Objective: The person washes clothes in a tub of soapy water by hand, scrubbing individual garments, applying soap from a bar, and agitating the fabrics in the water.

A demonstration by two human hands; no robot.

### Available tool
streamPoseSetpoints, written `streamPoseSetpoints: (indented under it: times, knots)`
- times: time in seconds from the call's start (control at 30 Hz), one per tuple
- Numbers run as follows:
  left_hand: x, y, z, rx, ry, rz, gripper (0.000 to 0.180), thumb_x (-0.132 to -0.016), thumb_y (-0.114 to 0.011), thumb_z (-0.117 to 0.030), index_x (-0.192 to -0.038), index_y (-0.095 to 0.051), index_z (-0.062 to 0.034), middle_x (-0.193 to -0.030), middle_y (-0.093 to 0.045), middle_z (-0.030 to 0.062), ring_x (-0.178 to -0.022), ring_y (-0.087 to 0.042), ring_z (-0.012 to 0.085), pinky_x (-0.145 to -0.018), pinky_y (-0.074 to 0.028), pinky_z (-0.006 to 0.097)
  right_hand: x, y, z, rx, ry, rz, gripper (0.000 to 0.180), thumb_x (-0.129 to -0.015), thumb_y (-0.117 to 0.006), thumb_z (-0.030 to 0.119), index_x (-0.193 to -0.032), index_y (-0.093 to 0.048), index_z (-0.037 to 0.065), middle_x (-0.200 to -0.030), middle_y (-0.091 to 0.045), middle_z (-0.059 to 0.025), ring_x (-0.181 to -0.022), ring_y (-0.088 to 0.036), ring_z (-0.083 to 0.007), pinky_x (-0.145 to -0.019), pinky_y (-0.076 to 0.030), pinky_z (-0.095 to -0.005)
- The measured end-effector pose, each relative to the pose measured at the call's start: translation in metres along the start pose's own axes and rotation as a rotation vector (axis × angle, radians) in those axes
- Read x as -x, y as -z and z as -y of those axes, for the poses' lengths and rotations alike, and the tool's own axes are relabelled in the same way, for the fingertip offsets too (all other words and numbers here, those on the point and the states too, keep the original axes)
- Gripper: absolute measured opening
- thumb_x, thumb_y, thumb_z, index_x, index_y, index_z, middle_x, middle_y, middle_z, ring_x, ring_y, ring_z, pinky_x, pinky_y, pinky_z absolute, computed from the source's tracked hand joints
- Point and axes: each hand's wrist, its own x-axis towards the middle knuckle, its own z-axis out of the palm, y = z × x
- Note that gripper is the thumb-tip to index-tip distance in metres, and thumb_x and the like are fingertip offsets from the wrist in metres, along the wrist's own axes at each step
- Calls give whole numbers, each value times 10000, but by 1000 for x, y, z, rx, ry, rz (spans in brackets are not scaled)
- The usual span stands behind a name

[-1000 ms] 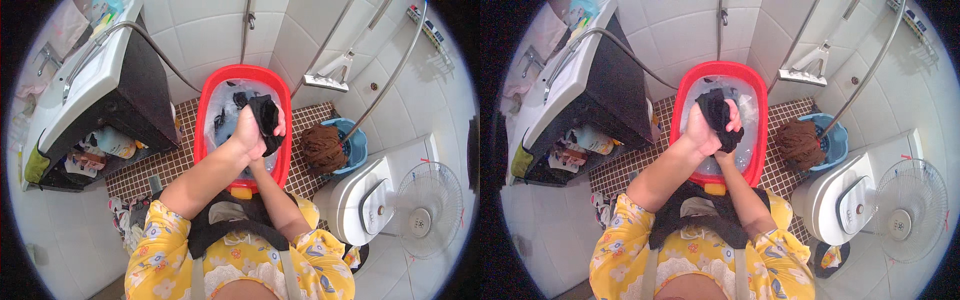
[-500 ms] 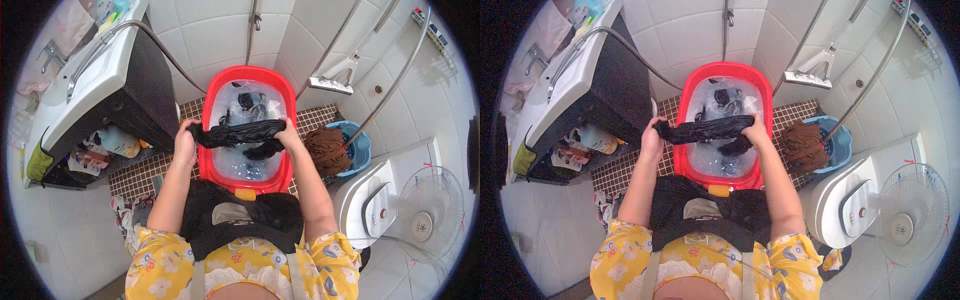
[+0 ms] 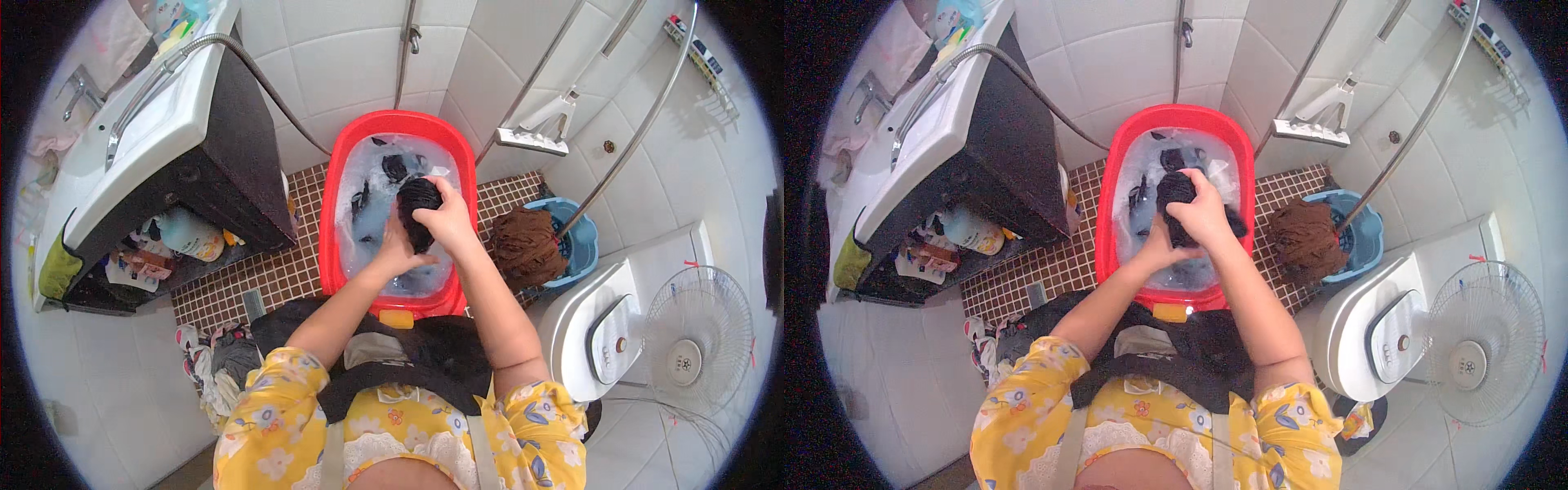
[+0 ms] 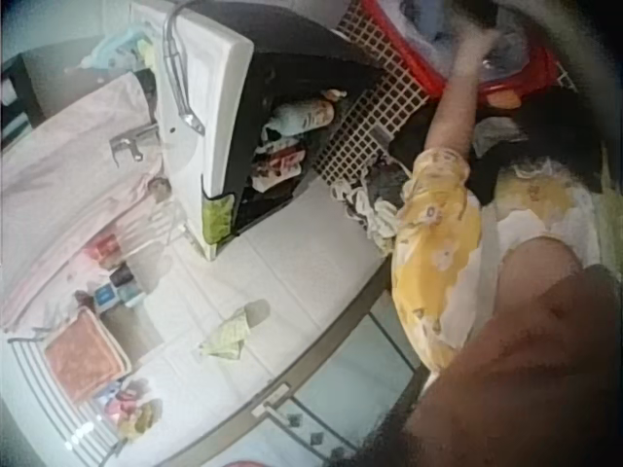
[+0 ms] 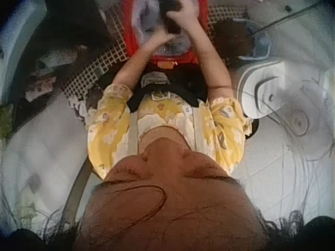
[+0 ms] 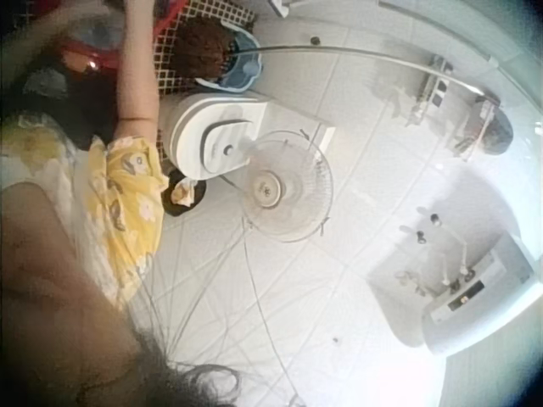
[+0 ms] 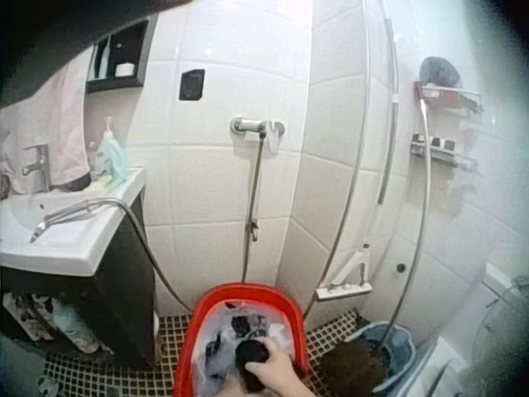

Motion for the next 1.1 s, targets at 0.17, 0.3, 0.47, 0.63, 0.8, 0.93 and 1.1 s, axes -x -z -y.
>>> streamPoseSetpoints:
  times: [0.17, 0.3, 0.47, 0.63, 0.8, 0.93, 1.1]
  knots:
    - [-11, 7, -15, -292, -102, -92, 1082, -489, -812, -472, -1348, -274, -95, -1343, -356, 168, -1252, -338, 362, -1013, -266, 512, 14, 7, 24, 329, 226, -59, 528, -580, -613, 32, -1103, -543, 43, -959, -578, -144, -932, -558, -278, -845, -446, -341]
    - [-7, -4, -6, -33, -45, -212, 842, -593, -784, -358, -1281, -382, -86, -1221, -503, 145, -1153, -477, 301, -959, -357, 437, 16, 5, 34, 417, 270, -60, 549, -567, -629, 46, -1110, -548, 63, -958, -555, -184, -971, -532, -355, -873, -436, -371]
    - [-18, 3, 16, 348, 210, -136, 322, -746, -673, -105, -1035, -559, -18, -968, -638, 75, -886, -618, 200, -796, -473, 309, 16, 22, -19, -489, 84, -267, 479, -602, -578, -65, -1075, -555, 6, -999, -576, -96, -919, -573, -194, -810, -469, -308]
    - [-27, 7, 4, 929, 437, -32, 333, -755, -605, -13, -1075, -516, -35, -931, -617, 78, -824, -616, 195, -789, -495, 337, 31, 49, -84, -937, -6, -496, 515, -665, -446, -78, -1178, -441, -27, -1046, -552, -157, -948, -573, -273, -858, -486, -382]
    - [-42, -13, -38, 1484, 430, -253, 327, -766, -549, 13, -1079, -480, -54, -984, -582, 99, -867, -605, 212, -767, -516, 352, 61, -4, -161, -1189, -548, -408, 411, -798, -485, 225, -1178, -506, 71, -1171, -533, -88, -1020, -534, -259, -848, -463, -349]
    - [-37, -13, -42, 1516, 424, -164, 364, -847, -507, -166, -1188, -465, -47, -1134, -564, 136, -1012, -581, 255, -866, -487, 396, 64, -35, -112, -1503, -616, -94, 506, -806, -442, 385, -1214, -507, 93, -1232, -520, -102, -1073, -522, -295, -899, -433, -375]
    - [-11, -27, -21, 1711, 471, -102, 441, -904, -371, -298, -1226, -461, -11, -1200, -536, 140, -1086, -540, 265, -938, -441, 415, 35, -18, -137, -1669, -252, -74, 532, -763, -481, 337, -1208, -502, 45, -1176, -553, -147, -1080, -536, -314, -934, -429, -452]
